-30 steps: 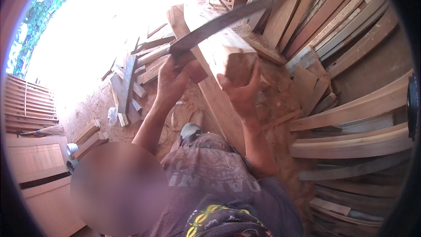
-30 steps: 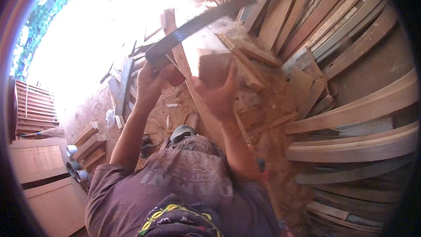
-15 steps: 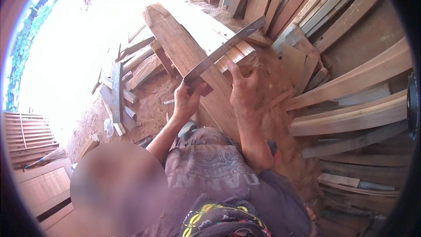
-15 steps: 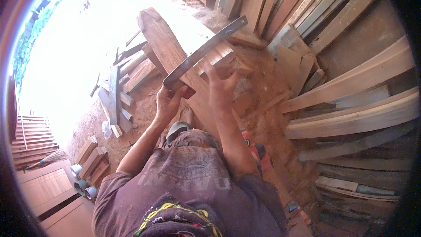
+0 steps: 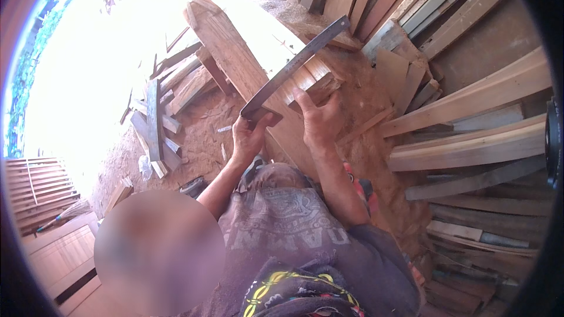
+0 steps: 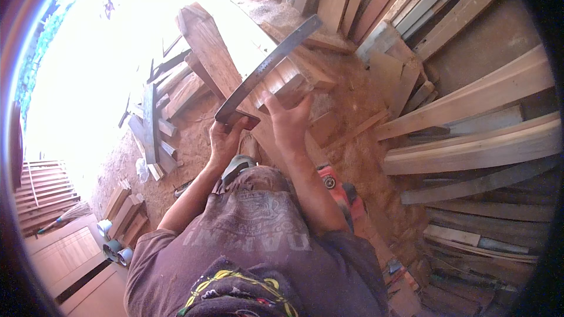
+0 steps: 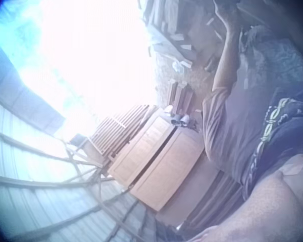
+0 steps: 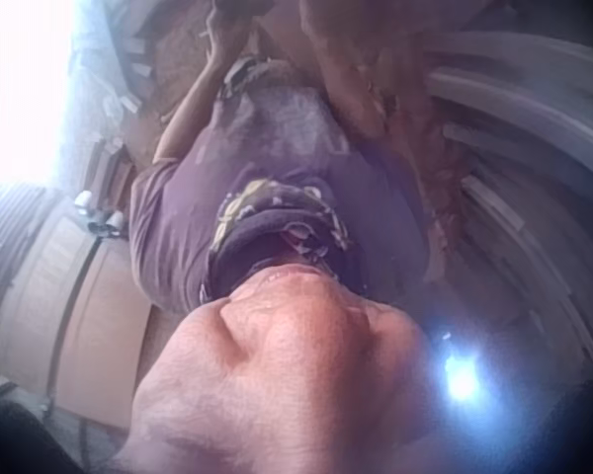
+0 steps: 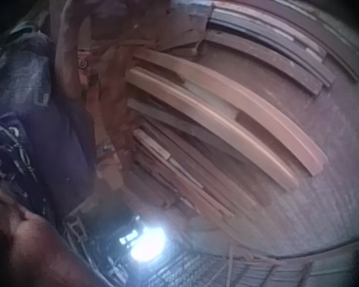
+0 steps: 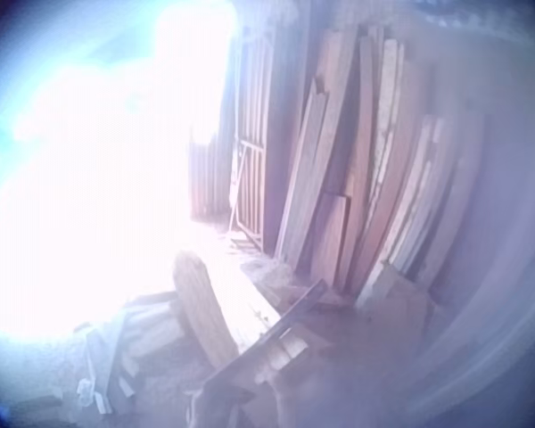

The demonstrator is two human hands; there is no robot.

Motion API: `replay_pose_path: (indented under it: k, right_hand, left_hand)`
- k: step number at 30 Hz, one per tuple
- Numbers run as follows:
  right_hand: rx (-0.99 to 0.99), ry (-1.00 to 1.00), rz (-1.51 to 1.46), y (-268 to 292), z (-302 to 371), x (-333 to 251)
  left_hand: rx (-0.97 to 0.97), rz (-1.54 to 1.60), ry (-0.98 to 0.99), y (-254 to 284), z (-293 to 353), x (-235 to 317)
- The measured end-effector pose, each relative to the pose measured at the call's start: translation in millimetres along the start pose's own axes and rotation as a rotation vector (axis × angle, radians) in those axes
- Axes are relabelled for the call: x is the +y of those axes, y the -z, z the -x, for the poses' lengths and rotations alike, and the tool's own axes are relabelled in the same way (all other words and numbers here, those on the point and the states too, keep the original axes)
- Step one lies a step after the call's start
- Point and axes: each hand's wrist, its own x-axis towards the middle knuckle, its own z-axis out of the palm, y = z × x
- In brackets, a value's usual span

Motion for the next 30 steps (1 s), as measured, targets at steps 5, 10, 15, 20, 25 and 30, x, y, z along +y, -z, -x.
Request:
replay_pose_path:
  k: [5, 10, 15, 20, 25, 30]
  right_hand:
    - [0.014, -0.205, -0.014, 7.8, -6.6, 31.7]
    - [-0.054, -0.583, -0.34, 17.7, 12.5, 75.1]
    - [-0.164, -0.733, -0.363, 58.0, 110.7, 139.2]
    - [-0.406, -0.925, -0.071, 110.0, 144.1, 146.1]
    - [-0.382, -0.475, 0.911, 108.0, 134.6, 77.8]
    - [-0.249, 0.222, 1.184, 49.3, 106.2, 68.3]
  left_hand:
    - [-0.035, 0.032, 0.046, 5.6, 2.9, -2.6]
    - [0.063, -0.014, 0.124, 42.7, 13.2, -17.2]
    - [0.279, -0.093, 0.041, 93.2, 13.8, 42.4]
    - [0.388, -0.045, 0.092, 124.1, -16.0, 62.4]
    - [0.482, -0.012, 0.075, 128.4, -59.9, 62.3]
    - [0.345, -0.139, 0.06, 122.4, -73.7, 51.3]
